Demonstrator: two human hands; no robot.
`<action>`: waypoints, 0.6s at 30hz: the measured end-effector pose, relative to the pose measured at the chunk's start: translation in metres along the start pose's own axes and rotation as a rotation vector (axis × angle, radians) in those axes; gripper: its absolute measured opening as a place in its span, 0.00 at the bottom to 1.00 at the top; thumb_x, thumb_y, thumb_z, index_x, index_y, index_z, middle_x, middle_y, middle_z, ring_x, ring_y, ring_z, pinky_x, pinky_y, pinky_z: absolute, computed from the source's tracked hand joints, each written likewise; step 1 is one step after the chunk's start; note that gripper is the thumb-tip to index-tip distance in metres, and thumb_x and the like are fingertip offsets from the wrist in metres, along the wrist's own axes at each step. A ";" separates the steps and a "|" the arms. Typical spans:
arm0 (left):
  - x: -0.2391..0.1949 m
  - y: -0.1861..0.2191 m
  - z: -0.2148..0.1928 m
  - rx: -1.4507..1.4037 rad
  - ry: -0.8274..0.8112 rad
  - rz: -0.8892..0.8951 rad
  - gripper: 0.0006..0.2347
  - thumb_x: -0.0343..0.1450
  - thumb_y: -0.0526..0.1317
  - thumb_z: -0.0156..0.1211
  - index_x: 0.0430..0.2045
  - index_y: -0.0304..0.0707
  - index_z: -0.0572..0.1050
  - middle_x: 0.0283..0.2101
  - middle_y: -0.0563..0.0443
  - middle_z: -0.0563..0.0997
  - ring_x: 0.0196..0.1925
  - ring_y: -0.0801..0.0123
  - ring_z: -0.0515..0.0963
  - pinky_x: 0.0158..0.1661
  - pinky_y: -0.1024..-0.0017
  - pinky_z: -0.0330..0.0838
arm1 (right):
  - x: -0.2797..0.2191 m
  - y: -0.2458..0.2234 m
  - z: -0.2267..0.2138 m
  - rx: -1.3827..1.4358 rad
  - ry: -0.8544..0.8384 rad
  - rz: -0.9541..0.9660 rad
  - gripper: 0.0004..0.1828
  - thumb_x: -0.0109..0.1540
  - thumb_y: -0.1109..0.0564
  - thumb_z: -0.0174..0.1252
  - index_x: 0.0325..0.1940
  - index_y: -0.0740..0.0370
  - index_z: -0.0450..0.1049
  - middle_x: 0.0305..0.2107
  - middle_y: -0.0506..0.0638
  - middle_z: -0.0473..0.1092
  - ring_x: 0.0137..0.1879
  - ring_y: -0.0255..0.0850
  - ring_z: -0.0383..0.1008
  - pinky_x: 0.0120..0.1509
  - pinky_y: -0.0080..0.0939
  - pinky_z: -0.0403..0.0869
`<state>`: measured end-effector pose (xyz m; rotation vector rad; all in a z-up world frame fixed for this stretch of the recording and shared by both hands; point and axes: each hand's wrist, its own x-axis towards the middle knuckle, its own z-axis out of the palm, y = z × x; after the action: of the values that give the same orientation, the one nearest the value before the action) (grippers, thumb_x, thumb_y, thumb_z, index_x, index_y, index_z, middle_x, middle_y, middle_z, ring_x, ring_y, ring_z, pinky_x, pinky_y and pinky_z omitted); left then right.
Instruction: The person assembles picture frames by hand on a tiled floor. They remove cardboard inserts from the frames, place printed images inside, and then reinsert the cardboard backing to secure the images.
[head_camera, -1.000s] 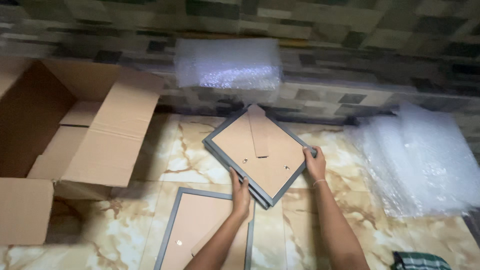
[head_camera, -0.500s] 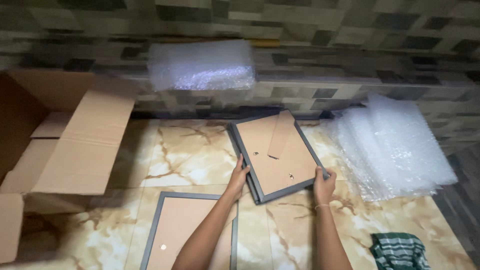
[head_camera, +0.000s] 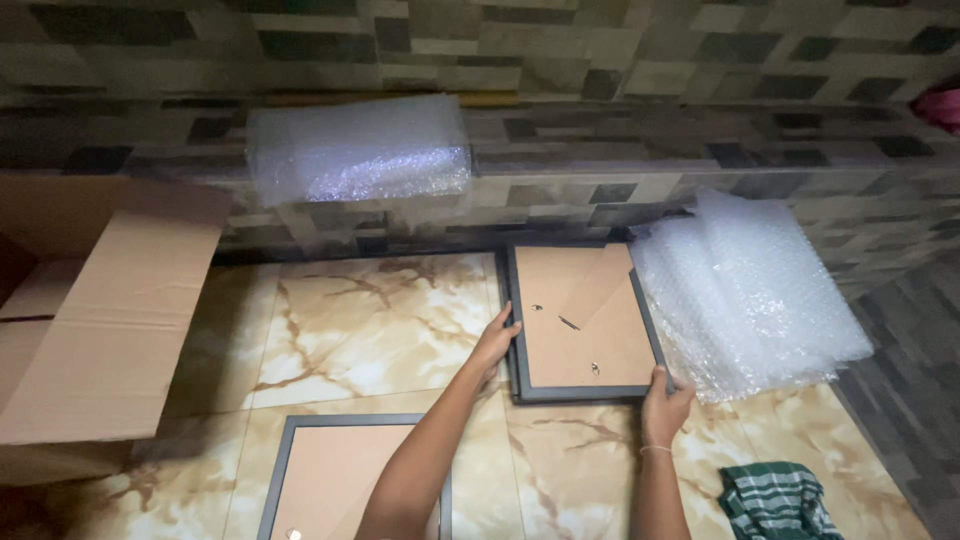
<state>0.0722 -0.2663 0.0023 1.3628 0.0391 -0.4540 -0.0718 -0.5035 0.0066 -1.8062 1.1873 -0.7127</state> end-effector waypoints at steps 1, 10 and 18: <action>0.004 -0.003 0.004 0.001 -0.012 -0.003 0.25 0.67 0.37 0.50 0.60 0.45 0.54 0.64 0.35 0.52 0.67 0.50 0.48 0.61 0.59 0.49 | 0.004 0.003 -0.001 -0.003 0.025 -0.010 0.26 0.56 0.39 0.56 0.47 0.61 0.66 0.41 0.68 0.67 0.53 0.58 0.65 0.57 0.50 0.62; -0.032 0.036 0.032 0.290 -0.098 -0.151 0.26 0.70 0.44 0.42 0.63 0.54 0.43 0.67 0.52 0.40 0.69 0.66 0.39 0.64 0.67 0.36 | 0.023 -0.003 -0.006 0.210 0.055 -0.038 0.20 0.57 0.46 0.53 0.39 0.64 0.58 0.39 0.57 0.63 0.45 0.45 0.62 0.49 0.41 0.60; -0.021 -0.043 0.042 0.167 0.003 0.129 0.25 0.71 0.43 0.41 0.63 0.46 0.45 0.67 0.41 0.34 0.68 0.58 0.33 0.64 0.65 0.32 | 0.056 0.021 0.025 0.173 0.125 -0.116 0.18 0.55 0.45 0.58 0.40 0.60 0.71 0.38 0.57 0.68 0.48 0.49 0.65 0.53 0.43 0.62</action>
<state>0.0289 -0.3062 -0.0225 1.5201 -0.0854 -0.3522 -0.0395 -0.5510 -0.0229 -1.7161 1.0717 -0.9774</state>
